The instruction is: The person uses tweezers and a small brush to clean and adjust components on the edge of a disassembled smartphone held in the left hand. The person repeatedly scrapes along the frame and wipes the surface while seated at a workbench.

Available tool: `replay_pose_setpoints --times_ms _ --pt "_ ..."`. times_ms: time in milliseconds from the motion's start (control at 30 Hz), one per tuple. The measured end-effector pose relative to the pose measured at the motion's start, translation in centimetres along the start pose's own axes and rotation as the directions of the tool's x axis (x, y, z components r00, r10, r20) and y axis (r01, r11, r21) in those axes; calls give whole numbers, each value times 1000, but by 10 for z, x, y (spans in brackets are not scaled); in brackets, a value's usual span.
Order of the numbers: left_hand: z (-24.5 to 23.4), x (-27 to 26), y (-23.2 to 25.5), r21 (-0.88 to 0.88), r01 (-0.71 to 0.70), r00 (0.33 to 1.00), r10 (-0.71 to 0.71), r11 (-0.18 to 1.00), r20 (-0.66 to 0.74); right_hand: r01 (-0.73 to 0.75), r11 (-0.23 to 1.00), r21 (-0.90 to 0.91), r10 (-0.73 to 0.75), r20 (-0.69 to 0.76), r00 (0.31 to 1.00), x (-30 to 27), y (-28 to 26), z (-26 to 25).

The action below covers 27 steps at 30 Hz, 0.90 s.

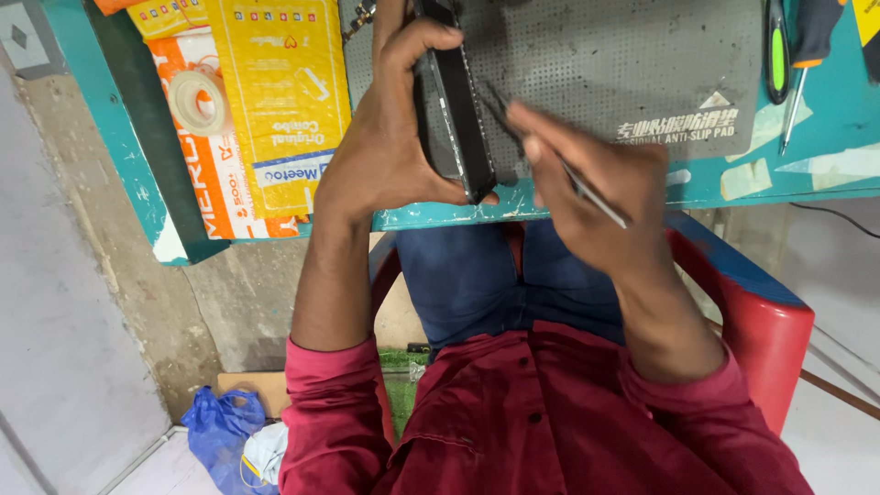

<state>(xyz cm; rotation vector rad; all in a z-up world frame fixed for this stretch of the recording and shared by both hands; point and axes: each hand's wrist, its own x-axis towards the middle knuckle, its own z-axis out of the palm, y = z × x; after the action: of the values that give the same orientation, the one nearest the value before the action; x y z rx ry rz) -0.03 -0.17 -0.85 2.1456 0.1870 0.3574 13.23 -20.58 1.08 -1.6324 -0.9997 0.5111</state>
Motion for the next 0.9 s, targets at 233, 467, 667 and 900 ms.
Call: replay_pose_setpoints --times_ms 233,467,667,900 --pt "2 0 2 -31 44 999 -44 999 2 -80 992 97 74 59 995 40 -1 -14" --pt "1 -4 -1 0 1 1000 -1 1000 -5 -24 993 113 18 54 998 28 -8 -17" --pt "2 -3 0 -22 -21 1000 21 1000 -11 105 994 4 -105 54 993 59 11 -6" --pt "0 0 -2 -6 -47 999 47 999 -13 184 981 -58 -180 67 981 31 8 -11"
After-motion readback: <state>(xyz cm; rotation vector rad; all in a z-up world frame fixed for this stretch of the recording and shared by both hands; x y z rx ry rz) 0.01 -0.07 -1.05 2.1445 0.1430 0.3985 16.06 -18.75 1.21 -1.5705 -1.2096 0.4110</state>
